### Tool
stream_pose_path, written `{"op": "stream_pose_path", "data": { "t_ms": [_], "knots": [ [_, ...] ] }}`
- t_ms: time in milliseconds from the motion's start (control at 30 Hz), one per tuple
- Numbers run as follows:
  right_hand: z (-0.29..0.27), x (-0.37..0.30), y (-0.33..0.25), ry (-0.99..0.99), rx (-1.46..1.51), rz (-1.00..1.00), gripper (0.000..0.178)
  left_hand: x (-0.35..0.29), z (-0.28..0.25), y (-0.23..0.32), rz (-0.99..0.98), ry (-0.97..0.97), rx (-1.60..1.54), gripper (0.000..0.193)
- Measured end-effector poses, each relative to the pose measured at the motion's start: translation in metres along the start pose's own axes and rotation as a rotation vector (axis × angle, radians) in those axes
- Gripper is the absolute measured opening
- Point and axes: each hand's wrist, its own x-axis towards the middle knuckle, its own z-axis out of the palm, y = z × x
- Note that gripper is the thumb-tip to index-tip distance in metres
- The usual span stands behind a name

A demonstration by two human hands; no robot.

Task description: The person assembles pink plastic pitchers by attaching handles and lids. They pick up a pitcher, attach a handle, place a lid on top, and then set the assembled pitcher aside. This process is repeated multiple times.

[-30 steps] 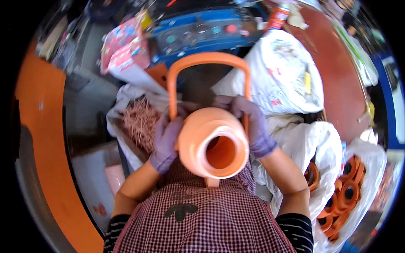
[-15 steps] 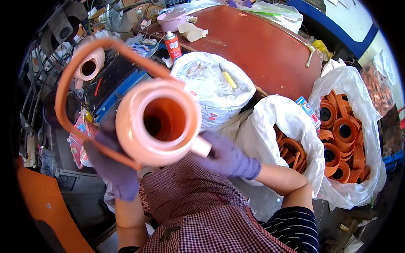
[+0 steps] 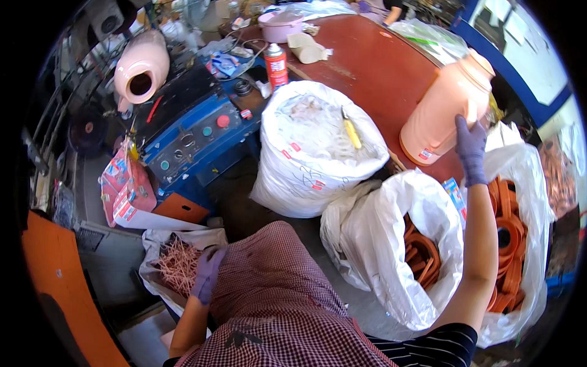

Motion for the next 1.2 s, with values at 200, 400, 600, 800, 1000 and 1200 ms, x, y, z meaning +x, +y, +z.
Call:
{"op": "stream_pose_path", "data": {
  "t_ms": [200,400,600,800,1000,1200],
  "knots": [
    [0.12,0.09,-0.039,-0.372,0.133,0.069,0.059,-0.045,-0.006,-0.02,-0.303,0.137,-0.305,0.027],
    [0.295,0.025,-0.097,-0.666,0.608,-0.161,0.057,-0.037,0.01,0.042,0.009,-0.031,-0.126,0.027],
    [0.215,-0.264,-0.235,-1.564,0.706,-0.6,0.038,-0.049,-0.006,0.038,0.111,0.064,-0.082,0.031],
    [0.152,-0.393,-0.273,-1.691,0.97,-0.571,0.033,-0.074,-0.005,0.057,0.311,0.108,-0.041,0.05],
    [0.18,-0.444,-0.215,-1.596,0.664,-0.425,0.029,-0.087,-0.072,-0.035,0.314,0.583,0.048,0.041],
    [0.171,-0.425,-0.224,-1.692,0.49,0.244,0.032,-0.203,-0.201,-0.292,-0.249,1.349,-0.074,0.03]
  ]
}}
